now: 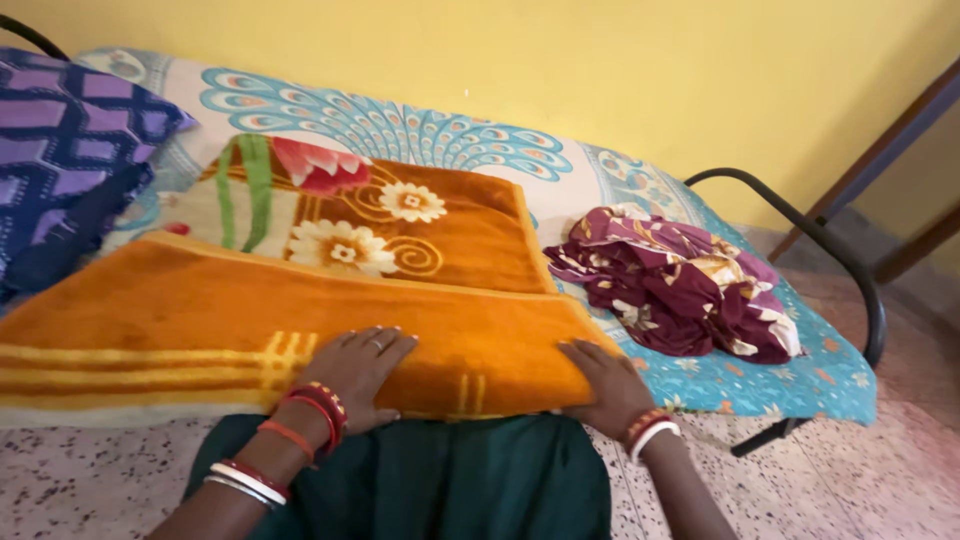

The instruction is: The person unfolds a mustard-colored floral blanket on a bed, smooths it out, and folds it into a neat rectangular shape. The person handles the blanket by hand, aligning edges and pressing down to flatten the folds.

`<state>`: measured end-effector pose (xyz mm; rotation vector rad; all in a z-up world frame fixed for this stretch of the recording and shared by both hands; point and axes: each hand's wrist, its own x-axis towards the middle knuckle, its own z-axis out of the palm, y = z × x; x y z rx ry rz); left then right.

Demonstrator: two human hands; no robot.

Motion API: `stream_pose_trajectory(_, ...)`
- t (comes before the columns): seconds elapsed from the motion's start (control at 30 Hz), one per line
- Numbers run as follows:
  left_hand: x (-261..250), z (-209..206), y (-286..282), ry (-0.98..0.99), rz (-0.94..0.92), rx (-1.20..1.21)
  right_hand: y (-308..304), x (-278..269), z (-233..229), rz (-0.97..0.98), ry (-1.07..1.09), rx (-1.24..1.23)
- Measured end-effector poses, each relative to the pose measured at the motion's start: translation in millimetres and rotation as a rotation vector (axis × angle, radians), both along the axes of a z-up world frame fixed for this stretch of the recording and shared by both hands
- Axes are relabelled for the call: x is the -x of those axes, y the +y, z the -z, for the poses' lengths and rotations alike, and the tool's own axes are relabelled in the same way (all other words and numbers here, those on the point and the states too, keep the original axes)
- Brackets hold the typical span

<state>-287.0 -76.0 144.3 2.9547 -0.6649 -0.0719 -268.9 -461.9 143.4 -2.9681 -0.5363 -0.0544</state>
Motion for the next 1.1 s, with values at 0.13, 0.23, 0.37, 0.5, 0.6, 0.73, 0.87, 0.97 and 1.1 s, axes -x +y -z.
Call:
stream_pose_trajectory(0.13,-5.7,3.5,-5.4,0.023,0.02,0.004,11.8,-4.7,-22.0,0.258,0.313,0.157)
stream_pose_trajectory(0.23,-13.1,14.4,-27.2,-0.004,0.084,-0.037,62.2,-5.0,-33.8,0.056,0.255,0.124)
stream_pose_trajectory(0.37,-24.6,26.0,-46.6,-0.179,0.144,-0.224,151.3,-10.6,-18.3,-0.122,0.214,0.114)
stream_pose_trajectory(0.5,-23.3,23.9,5.5,-0.116,0.212,-0.085,174.1,-11.6,7.0,-0.187,0.123,0.063)
stream_pose_trajectory(0.6,-16.2,11.9,64.8,-0.076,0.152,-0.16,153.1,-15.1,13.1,-0.225,0.108,0.007)
stream_pose_trajectory(0.73,4.6,-1.8,139.6,-0.025,0.008,-0.063,134.6,-16.2,14.1,-0.261,0.124,-0.031)
stream_pose_trajectory(0.87,20.8,-19.8,212.3,0.078,-0.239,-0.116,127.9,-23.6,12.9,-0.28,0.225,-0.017)
stream_pose_trajectory(0.97,40.0,-22.4,257.8,0.12,-0.45,-0.217,127.4,-32.7,17.4,-0.237,0.251,-0.033)
stream_pose_trajectory(1.1,33.8,-14.2,274.6,0.357,-0.779,-0.42,163.9,-61.3,35.1,-0.182,0.296,-0.103)
